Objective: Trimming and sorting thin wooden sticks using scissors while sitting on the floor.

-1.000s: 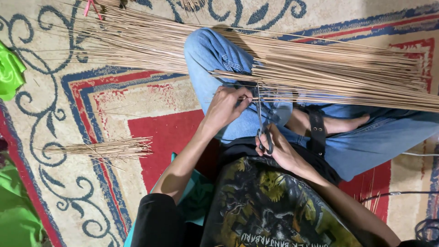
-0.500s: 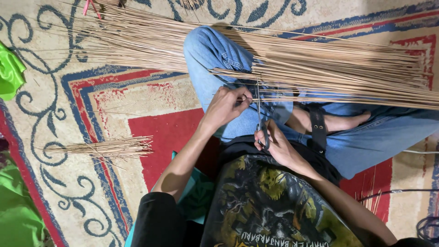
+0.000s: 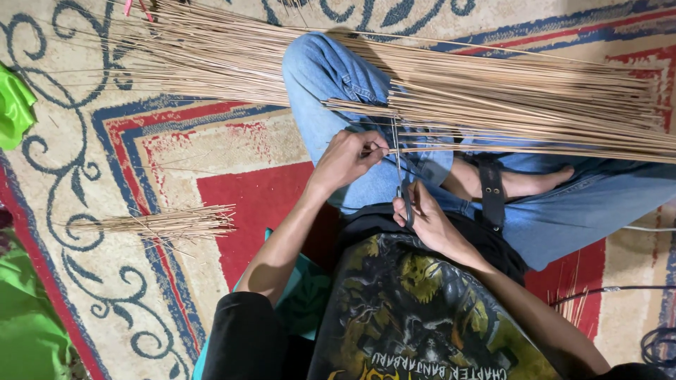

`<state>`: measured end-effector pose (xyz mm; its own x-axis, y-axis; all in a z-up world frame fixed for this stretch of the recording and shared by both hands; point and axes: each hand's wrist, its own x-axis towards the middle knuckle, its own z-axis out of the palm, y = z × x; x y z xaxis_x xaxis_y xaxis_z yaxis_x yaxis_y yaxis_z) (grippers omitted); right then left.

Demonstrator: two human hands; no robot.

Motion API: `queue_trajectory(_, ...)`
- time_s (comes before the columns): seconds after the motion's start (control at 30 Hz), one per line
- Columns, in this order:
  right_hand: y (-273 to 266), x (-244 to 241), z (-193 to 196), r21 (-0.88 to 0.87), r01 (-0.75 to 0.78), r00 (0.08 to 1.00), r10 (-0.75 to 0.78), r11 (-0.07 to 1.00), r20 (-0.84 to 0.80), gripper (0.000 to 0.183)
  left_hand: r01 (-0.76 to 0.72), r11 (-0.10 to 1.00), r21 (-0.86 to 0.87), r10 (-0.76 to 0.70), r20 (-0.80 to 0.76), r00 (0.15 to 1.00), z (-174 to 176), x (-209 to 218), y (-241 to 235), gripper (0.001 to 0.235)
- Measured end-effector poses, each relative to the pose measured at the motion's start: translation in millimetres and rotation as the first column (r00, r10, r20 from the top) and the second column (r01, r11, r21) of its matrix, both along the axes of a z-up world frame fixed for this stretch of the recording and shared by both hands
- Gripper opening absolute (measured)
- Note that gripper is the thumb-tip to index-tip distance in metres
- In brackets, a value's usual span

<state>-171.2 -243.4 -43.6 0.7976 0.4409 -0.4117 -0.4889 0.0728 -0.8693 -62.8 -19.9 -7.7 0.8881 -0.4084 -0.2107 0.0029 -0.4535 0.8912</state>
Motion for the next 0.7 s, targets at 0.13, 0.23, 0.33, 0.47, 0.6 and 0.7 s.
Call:
queue_trajectory(0.13, 0.1, -1.1, -0.4, -0.001, 0.003, 1.000, -0.003, 1.000, 0.005, 0.026, 0.003, 1.000, -0.006, -0.003, -0.017, 1.000, -3.4, -0.5, -0.6, 0.010)
queue_trajectory(0.23, -0.8, -3.7, -8.8, -0.023, -0.010, 1.000, 0.010, 1.000, 0.005, 0.027, -0.001, 1.000, -0.009, 0.000, -0.024, 1.000, -3.7, -0.6, -1.3, 0.009)
queue_trajectory(0.33, -0.7, -9.3, -15.4, -0.003, 0.051, 0.998, -0.051, 0.999, -0.024, 0.028, 0.006, 1.000, -0.005, -0.006, -0.028, 1.000, -4.4, -0.9, -0.5, 0.008)
queue_trajectory(0.47, 2.5, -10.0, -1.5, 0.025, 0.115, 0.993, -0.114, 0.993, -0.044, 0.033, -0.007, 1.000, -0.024, 0.006, -0.040, 0.999, -5.6, -2.2, 1.7, 0.007)
queue_trajectory(0.6, -4.0, -12.4, -6.8, 0.022, 0.094, 0.995, -0.093, 0.995, -0.031, 0.034, -0.002, 1.000, -0.028, 0.001, -0.055, 0.998, -0.8, -3.8, 2.6, 0.007)
queue_trajectory(0.7, 2.3, -8.9, 7.0, -0.044, 0.095, 0.995, -0.096, 0.994, -0.012, 0.034, 0.004, 1.000, -0.021, -0.005, -0.058, 0.998, -13.4, -2.6, 1.2, 0.006)
